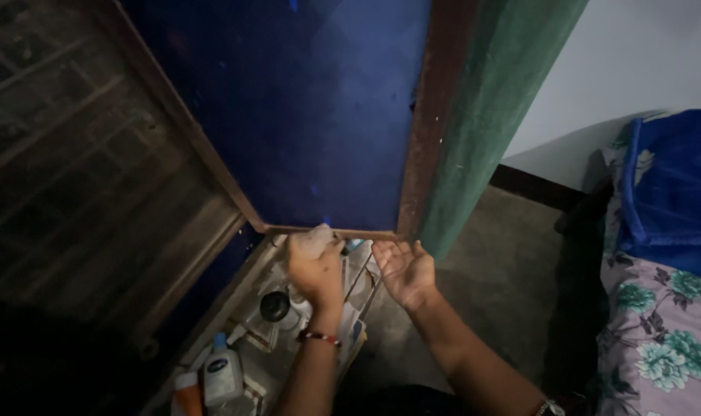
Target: The person cleans a window frame and glass pane using a cloth and a spray bottle. They wipe the frame edges and the glass surface repeatedly, spraying cleaner onto the cloth and the window as needed.
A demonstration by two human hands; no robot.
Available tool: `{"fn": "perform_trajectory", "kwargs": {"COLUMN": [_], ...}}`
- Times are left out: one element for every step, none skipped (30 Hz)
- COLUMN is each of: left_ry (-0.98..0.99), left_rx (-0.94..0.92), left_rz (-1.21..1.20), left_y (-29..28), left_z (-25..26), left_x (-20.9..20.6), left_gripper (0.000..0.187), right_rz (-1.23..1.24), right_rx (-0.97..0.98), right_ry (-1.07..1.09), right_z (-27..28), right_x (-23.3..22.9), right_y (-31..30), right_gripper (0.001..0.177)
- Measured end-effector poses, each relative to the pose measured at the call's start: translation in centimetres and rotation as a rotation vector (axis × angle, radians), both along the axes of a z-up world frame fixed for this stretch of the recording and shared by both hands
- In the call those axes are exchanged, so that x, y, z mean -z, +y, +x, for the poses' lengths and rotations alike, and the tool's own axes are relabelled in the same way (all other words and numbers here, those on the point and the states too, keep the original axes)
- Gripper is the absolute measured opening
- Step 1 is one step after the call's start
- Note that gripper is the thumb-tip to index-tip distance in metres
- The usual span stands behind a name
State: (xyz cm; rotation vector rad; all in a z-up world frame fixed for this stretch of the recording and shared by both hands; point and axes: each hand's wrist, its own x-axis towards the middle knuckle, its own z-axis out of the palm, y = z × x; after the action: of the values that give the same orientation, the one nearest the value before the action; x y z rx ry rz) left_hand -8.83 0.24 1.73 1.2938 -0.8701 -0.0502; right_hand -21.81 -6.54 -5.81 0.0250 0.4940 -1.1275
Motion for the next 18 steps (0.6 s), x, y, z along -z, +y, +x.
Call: {"fn": "perform_trajectory", "kwargs": {"left_ry": [-0.021, -0.043, -0.065, -0.093, -0.122, -0.045, 0.031, 0.108, 0.333, 0.557, 0.784, 0.54, 0.298, 0.054, -0.013, -0.079, -0.146, -0.14], "left_rx": [-0.047, -0.093, -0.134, -0.052, 0.033, 0.111, 0.185, 0.259, 0.289, 0.316, 0.344, 0.191, 0.028, -0.132, -0.092, -0.052, -0.016, 0.05], "left_rz": [0.12, 0.241, 0.359, 0.317, 0.276, 0.283, 0.297, 0.31, 0.216, 0.119, 0.025, 0.116, 0.206, 0.294, 0.285, 0.275, 0.273, 0.257], "left_y": [-0.1, -0.5, -0.9, -0.9, -0.8, -1.0, -0.8, -0.5, -0.8, -1.1, -1.3, -1.5, -1.2, -0.8, -1.0, -1.2, -1.0, -0.9], "left_z": [-0.5, -1.9, -3.5, -5.0, -6.2, -7.0, -7.4, -7.4, -7.2, -6.7, -6.3, -6.0, -5.8, -5.8, -5.7, -5.8, -6.0, -6.2], "left_x": [0.2, 0.5, 0.6, 0.8, 1.0, 1.0, 1.0, 1.0, 0.7, 0.4, 0.3, 0.3, 0.5, 0.8, 0.8, 0.9, 1.1, 1.4], "left_gripper": [0.023, 0.027, 0.031, 0.031, 0.032, 0.029, 0.028, 0.026, 0.025, 0.024, 0.023, 0.025, 0.028, 0.033, 0.033, 0.035, 0.036, 0.034], "right_rz": [0.01, 0.019, 0.014, 0.008, 0.004, 0.012, 0.026, 0.04, -0.06, -0.159, -0.255, -0.212, -0.16, -0.107, -0.079, -0.05, -0.014, -0.021], "right_rx": [-0.001, -0.002, -0.053, -0.105, -0.153, -0.17, -0.192, -0.214, -0.208, -0.202, -0.191, -0.163, -0.145, -0.127, -0.141, -0.155, -0.173, -0.198], "right_ry": [0.0, 0.0, 0.047, 0.093, 0.14, 0.162, 0.182, 0.202, 0.067, -0.067, -0.199, -0.135, -0.069, -0.004, 0.042, 0.088, 0.133, 0.154], "right_z": [0.0, -0.2, -0.4, -0.8, -1.1, -1.4, -1.4, -1.5, -1.4, -1.3, -1.4, -1.5, -1.6, -1.6, -1.5, -1.4, -1.3, -1.5], "right_x": [-0.3, -0.7, -0.9, -1.1, -1.0, -0.8, -0.3, 0.3, 0.7, 1.2, 1.6, 1.8, 2.1, 2.1, 1.6, 0.9, 0.3, -0.4], "right_y": [0.1, 0.2, 0.2, 0.3, 0.2, 0.0, 0.2, 0.1, -0.3, -0.8, -1.1, -1.3, -1.0, -0.6, -0.8, -0.9, -0.6, -0.3], "right_gripper": [0.066, 0.066, 0.068, 0.069, 0.071, 0.068, 0.066, 0.064, 0.067, 0.07, 0.073, 0.07, 0.068, 0.066, 0.065, 0.064, 0.064, 0.064]}}
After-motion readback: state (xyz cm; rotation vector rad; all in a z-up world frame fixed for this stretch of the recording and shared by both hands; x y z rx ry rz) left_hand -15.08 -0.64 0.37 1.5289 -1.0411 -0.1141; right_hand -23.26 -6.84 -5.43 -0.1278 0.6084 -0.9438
